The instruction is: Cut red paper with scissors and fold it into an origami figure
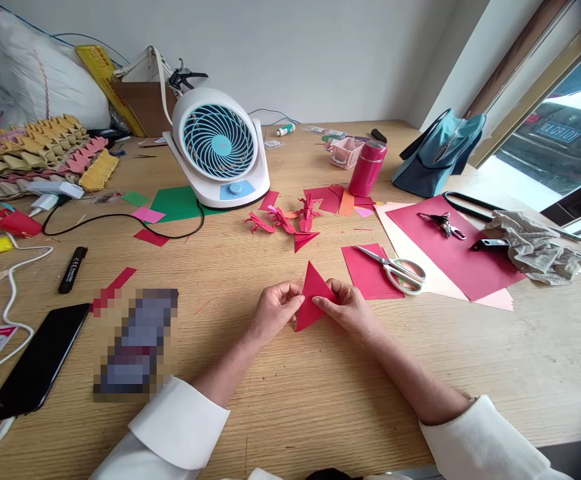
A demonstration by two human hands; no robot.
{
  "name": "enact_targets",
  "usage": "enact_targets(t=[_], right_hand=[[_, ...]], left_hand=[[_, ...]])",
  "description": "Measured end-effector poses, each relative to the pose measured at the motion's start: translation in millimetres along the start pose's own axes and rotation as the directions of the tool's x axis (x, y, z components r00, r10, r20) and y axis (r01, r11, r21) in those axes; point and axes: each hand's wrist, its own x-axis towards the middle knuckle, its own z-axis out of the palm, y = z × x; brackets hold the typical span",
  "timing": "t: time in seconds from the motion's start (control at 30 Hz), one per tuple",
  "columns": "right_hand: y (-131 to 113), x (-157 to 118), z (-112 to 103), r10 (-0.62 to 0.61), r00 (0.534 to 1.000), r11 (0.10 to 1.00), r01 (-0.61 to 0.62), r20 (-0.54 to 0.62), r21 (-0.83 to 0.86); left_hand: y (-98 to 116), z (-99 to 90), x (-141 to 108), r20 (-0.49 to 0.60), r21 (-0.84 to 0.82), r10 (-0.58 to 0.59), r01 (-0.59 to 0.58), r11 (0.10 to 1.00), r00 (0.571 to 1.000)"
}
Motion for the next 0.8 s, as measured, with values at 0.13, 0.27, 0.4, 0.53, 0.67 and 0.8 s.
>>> enact_targets(t=[0.13, 0.27, 0.4, 0.53, 0.67, 0.8], right_hand=[[2, 0, 0, -0.017, 1.0, 0.999, 0.017, -0.018, -0.04], [-1, -1, 2, -0.031, 0.999, 0.999, 0.03, -0.016, -0.036], [-1, -2, 6, -0.076, 0.997, 0.997, 0.076, 0.015, 0.006], [0, -4, 10, -0.128, 0.992, 0.991, 0.128, 0.01, 0.043], [1, -4, 9, -0.222, 0.975, 0.975, 0.222, 0.026, 0.014], [-1, -4, 6, -0.311, 0.95, 0.948, 0.313, 0.036, -0.064]], left_hand=[[0, 0.7, 0, -0.019, 0.022, 0.004, -0.004, 1.0, 1.0], [0, 1.5, 0, -0.043, 0.035, -0.001, 0.003, 0.999, 0.999], [2, 3.1, 0, -0.081, 0.033, -0.016, 0.018, 0.999, 0.997], [5, 5.7, -1, -0.091, -0.027, 0.0, -0.003, 1.0, 0.996], [11, 6.9, -4, -0.09, -0.087, -0.023, 0.015, 0.996, 0.996], [15, 5.9, -6, -0.05, -0.15, -0.128, 0.12, 0.981, 0.99]])
